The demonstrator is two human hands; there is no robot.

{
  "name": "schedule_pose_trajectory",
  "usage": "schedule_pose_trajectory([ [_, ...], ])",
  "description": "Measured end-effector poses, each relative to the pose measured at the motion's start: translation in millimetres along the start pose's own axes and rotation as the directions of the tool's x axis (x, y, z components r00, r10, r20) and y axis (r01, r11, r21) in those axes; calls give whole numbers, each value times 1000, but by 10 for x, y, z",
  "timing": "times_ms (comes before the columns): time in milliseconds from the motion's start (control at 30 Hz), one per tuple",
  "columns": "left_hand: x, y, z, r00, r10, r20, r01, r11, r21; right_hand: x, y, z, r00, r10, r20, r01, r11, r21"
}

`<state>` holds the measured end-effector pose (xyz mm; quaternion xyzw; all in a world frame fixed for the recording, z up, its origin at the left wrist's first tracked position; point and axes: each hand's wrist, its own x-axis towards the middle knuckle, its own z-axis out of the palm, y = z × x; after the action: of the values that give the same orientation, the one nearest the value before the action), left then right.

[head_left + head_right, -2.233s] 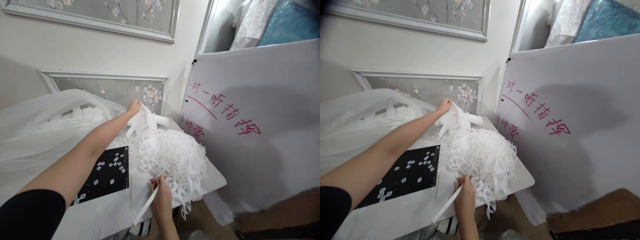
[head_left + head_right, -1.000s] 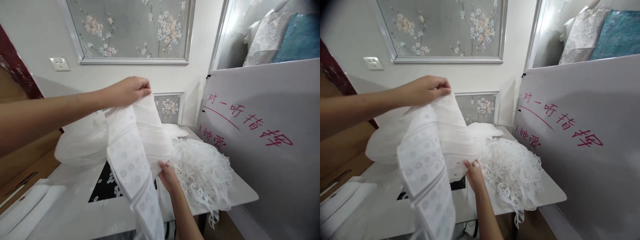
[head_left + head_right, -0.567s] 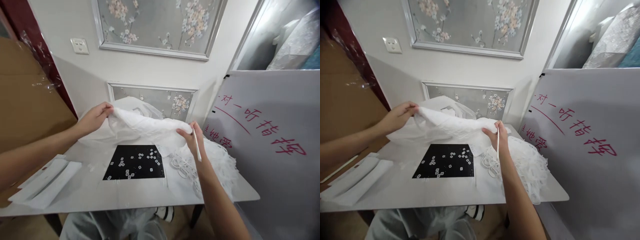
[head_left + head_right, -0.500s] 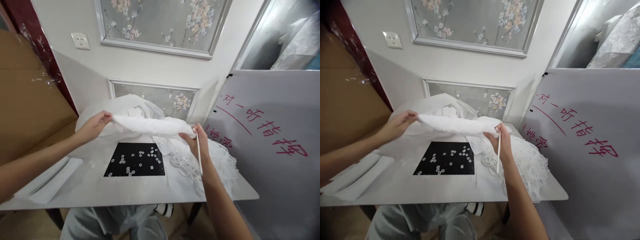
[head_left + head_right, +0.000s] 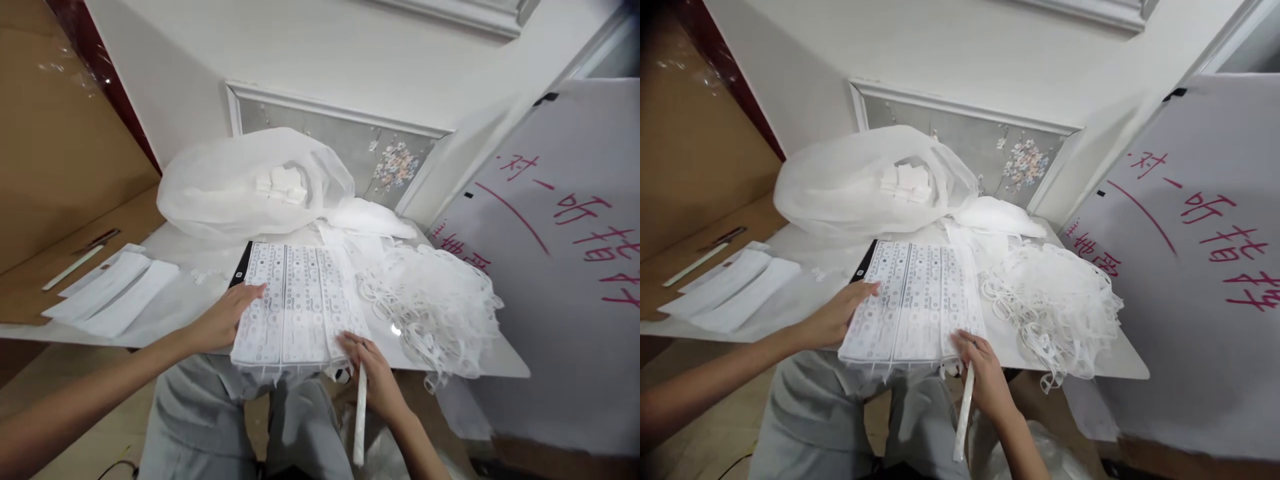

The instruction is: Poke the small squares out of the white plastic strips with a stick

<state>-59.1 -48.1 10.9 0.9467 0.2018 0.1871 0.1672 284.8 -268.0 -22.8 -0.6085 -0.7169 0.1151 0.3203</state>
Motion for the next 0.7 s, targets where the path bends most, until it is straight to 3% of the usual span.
schedule_pose_trajectory([
  [133,-20,-20,18,977,182,110,-183,983,-2,-75,76,-17,996,-14,-83,9,998,-59],
  [233,-154,-29,38,958,241,153,-246,969,12,-120,105,-61,990,-40,-132,27,995,-99],
  [467,-301,-58,-7,961,187,203,-201,978,48,-72,128,-212,984,-152,-91,131,971,-199],
  [567,-267,-97,-46,964,178,199,-188,982,32,76,90,-355,977,-203,-59,184,955,-234],
  [700,-239,-112,-95,945,199,260,-216,976,36,304,5,-563,960,-272,65,279,933,-226],
])
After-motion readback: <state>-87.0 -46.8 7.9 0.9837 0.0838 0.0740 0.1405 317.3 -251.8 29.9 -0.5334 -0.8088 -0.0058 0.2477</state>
